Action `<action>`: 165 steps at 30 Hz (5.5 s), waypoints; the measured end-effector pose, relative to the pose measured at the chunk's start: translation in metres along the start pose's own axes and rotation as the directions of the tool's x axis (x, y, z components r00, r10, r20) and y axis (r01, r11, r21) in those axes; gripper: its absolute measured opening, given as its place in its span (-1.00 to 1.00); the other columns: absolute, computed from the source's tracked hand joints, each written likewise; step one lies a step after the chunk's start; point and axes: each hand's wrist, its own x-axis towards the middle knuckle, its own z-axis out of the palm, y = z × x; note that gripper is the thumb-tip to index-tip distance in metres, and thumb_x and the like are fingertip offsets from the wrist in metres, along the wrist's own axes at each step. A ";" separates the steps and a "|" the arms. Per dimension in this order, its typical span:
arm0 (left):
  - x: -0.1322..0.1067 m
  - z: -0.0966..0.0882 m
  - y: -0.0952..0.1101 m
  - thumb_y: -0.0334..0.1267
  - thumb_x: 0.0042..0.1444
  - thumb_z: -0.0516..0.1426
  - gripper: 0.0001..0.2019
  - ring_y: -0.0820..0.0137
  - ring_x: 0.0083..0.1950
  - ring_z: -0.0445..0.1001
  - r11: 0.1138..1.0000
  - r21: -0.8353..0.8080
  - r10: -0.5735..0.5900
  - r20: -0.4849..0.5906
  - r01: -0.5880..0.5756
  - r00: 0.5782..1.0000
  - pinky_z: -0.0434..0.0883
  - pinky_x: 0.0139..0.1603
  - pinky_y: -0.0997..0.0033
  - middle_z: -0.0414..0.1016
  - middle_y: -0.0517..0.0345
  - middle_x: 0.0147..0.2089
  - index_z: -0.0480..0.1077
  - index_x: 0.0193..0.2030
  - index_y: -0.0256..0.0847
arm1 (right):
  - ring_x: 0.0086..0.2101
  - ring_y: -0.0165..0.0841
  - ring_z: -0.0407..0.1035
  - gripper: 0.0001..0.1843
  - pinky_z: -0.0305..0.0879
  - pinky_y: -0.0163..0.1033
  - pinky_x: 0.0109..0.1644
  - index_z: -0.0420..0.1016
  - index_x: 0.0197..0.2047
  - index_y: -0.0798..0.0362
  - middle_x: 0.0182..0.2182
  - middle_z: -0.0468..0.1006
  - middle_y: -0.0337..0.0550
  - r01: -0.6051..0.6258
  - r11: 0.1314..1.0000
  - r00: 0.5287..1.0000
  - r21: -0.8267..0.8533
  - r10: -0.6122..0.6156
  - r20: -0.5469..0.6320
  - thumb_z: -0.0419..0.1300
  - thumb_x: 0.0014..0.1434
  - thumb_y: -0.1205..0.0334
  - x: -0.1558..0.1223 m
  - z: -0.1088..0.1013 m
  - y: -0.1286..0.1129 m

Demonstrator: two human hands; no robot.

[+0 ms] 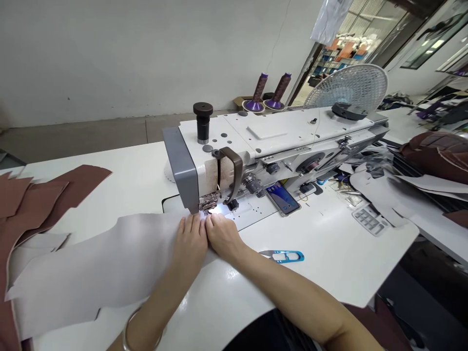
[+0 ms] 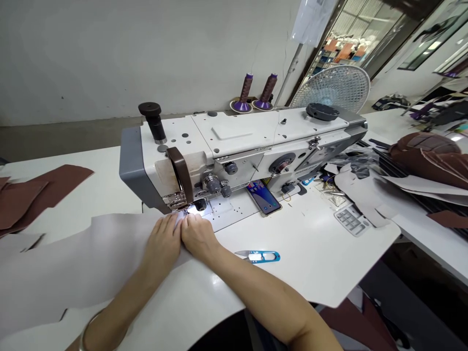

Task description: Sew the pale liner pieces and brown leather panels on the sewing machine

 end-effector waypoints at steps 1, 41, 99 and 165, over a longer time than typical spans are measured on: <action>-0.001 -0.001 0.003 -0.49 0.19 -0.19 -0.59 0.13 0.20 0.29 1.000 0.021 -0.003 0.006 0.003 1.000 0.27 0.17 0.00 0.39 -0.21 0.11 0.32 0.08 -0.40 | -0.30 -0.30 0.28 -0.81 0.15 -0.30 -0.42 0.32 -0.22 0.12 -0.31 0.41 -0.04 -0.007 1.000 1.000 0.004 0.007 0.006 -0.08 0.26 0.47 0.000 -0.001 0.000; 0.005 0.010 -0.029 -0.50 0.17 -0.13 -0.64 0.13 0.11 0.37 0.994 -0.044 0.098 0.028 -0.096 0.995 0.29 0.17 0.03 0.45 -0.18 0.03 0.35 0.03 -0.40 | -0.32 -0.31 0.23 -0.80 0.05 -0.27 -0.43 0.33 -0.24 0.10 -0.35 0.40 -0.09 -0.060 0.996 0.997 0.060 0.057 0.047 -0.08 0.20 0.48 -0.007 -0.007 0.002; 0.014 0.006 -0.039 -0.35 0.20 -0.06 -0.70 0.14 0.05 0.35 0.989 -0.142 0.029 -0.040 -0.034 0.999 0.32 0.10 0.02 0.48 -0.08 -0.15 0.41 -0.02 -0.25 | -0.33 -0.33 0.25 -0.79 -0.01 -0.28 -0.43 0.33 -0.15 0.11 -0.35 0.41 -0.09 -0.049 0.997 0.998 0.052 0.051 -0.038 -0.06 0.22 0.46 -0.007 0.002 0.004; 0.014 0.005 -0.039 -0.45 0.17 -0.04 -0.70 0.26 -0.15 0.34 0.987 -0.153 0.048 -0.011 -0.049 0.999 0.32 -0.19 0.28 0.48 0.04 -0.08 0.42 -0.07 -0.12 | -0.40 -0.42 0.24 -0.74 -0.17 -0.27 -0.48 0.39 -0.03 -0.04 -0.36 0.43 -0.18 -0.146 0.981 0.987 0.128 0.154 -0.055 -0.05 0.31 0.29 -0.008 0.002 0.004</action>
